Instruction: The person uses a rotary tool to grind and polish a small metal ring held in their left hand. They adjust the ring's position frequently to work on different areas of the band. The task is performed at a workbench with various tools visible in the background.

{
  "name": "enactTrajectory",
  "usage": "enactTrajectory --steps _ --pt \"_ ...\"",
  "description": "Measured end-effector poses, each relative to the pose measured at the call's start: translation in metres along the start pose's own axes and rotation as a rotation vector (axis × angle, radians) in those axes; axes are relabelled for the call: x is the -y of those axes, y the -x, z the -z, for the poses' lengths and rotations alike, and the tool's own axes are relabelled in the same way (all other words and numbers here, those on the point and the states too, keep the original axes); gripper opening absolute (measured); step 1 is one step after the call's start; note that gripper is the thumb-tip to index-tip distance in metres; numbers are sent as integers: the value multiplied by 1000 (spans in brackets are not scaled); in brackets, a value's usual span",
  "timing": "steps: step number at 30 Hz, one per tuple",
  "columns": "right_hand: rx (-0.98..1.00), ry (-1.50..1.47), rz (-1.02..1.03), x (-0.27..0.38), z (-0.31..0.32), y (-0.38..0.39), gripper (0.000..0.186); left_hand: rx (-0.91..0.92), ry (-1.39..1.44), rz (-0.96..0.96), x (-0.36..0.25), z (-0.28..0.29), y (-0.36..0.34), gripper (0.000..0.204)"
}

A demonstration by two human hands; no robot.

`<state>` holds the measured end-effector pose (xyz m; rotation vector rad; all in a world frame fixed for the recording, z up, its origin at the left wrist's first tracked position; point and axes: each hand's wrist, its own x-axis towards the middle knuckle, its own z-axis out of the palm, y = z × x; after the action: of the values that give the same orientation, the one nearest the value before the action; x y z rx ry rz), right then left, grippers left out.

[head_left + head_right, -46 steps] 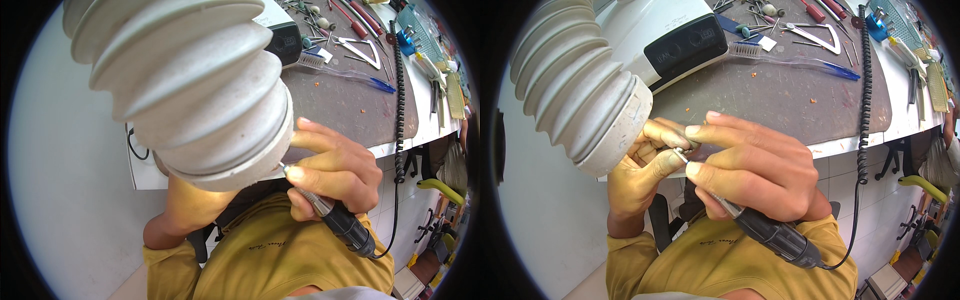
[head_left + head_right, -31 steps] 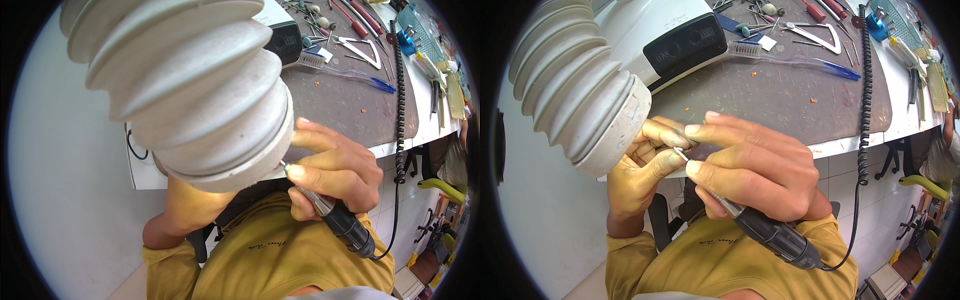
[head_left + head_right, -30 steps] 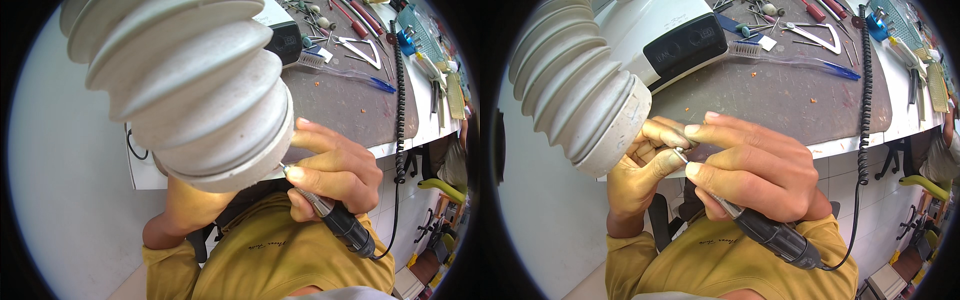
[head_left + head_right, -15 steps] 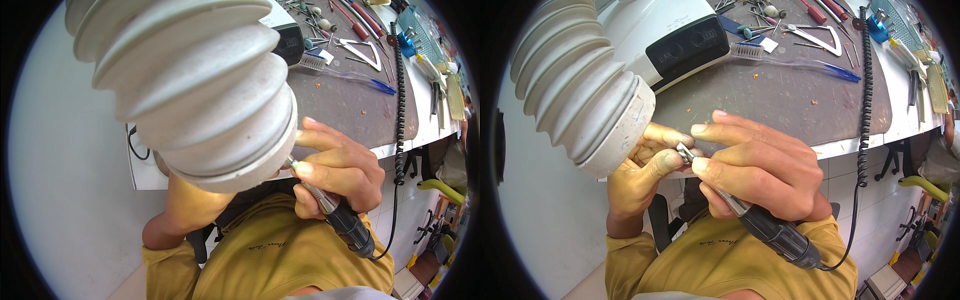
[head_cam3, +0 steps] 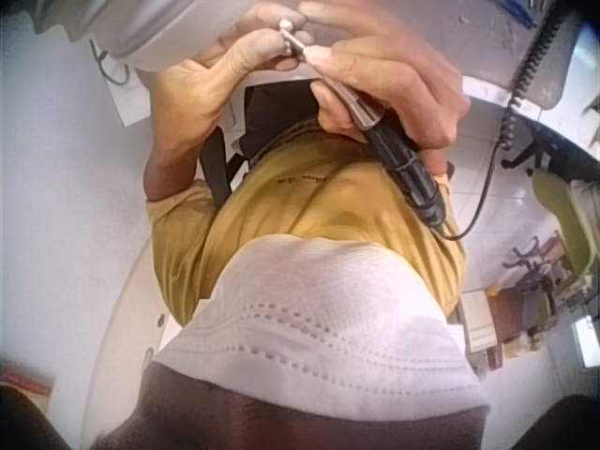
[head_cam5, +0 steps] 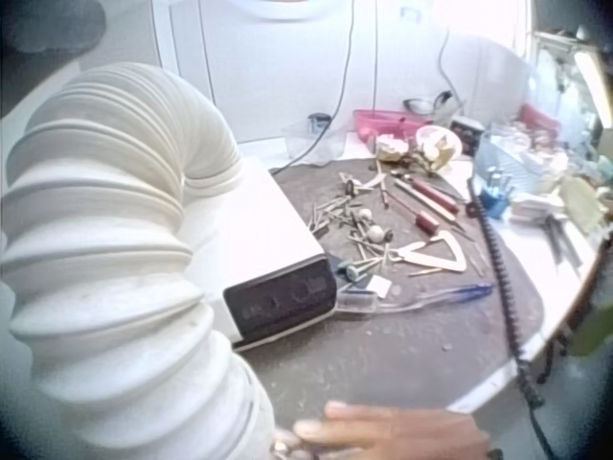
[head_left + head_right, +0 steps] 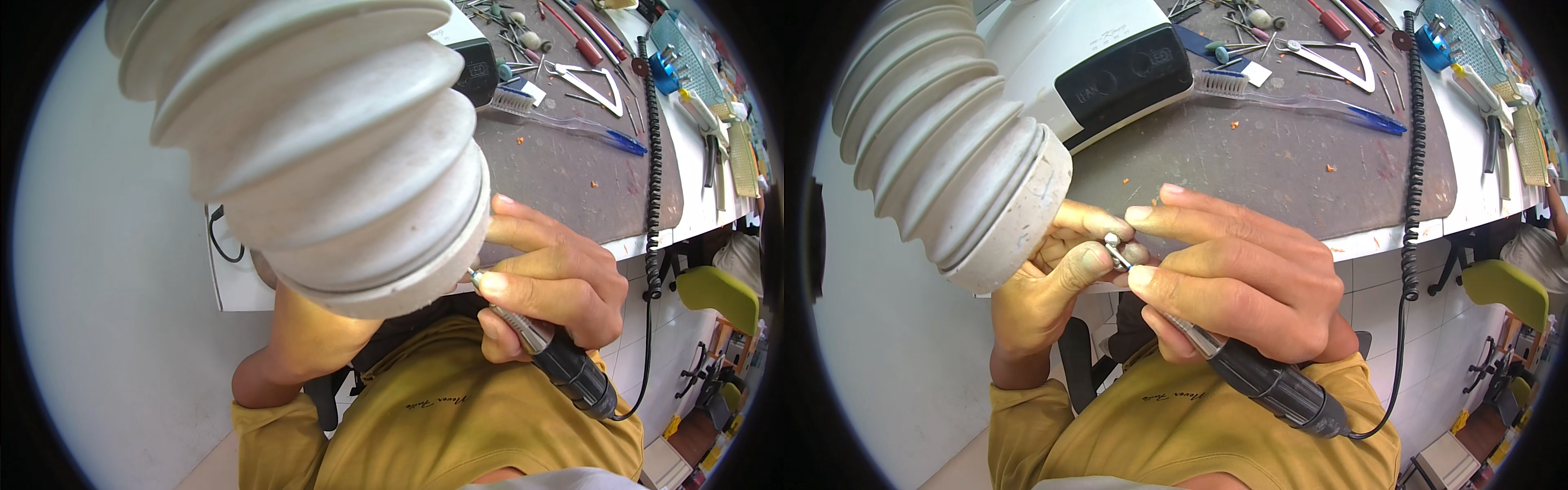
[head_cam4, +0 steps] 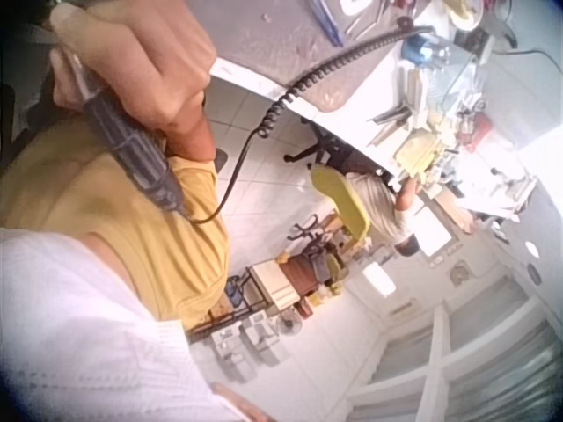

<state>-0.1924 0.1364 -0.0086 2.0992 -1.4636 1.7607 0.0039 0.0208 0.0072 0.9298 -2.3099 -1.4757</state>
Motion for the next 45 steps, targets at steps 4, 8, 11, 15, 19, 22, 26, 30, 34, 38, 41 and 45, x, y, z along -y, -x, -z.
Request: enactTrajectory --steps 4,8,11,15,19,22,26,30,34,38,41,45 --pt "6 22 -3 -1 2 0 26 28 153 -27 -4 0 -2 20" --pt "14 6 23 -2 2 -1 27 92 399 -136 -11 -3 -10 22" --pt "-16 -7 18 -4 2 0 28 113 553 -108 -11 -3 -12 25" --pt "-25 6 22 -6 0 0 27 72 298 55 5 5 -6 27" --pt "-39 -41 -41 -2 -3 1 22 49 181 90 8 5 -6 27" --pt "-76 -31 -86 1 -4 0 24 71 200 97 11 6 -6 27" --pt "-20 -45 -20 -4 1 0 23 71 293 77 7 5 -6 28" --pt "-85 -52 -117 4 3 1 28 100 507 42 -13 -2 -14 30" --pt "-124 -41 -124 4 0 4 27 171 639 54 -15 -3 -18 32" --pt "-116 -80 -92 6 -6 0 28 132 631 70 -24 5 -9 32" --pt "-126 -50 -82 2 -1 6 28 150 673 54 -21 -4 -20 31" --pt "-131 -86 -76 4 -4 3 27 127 580 45 -17 0 -15 29"
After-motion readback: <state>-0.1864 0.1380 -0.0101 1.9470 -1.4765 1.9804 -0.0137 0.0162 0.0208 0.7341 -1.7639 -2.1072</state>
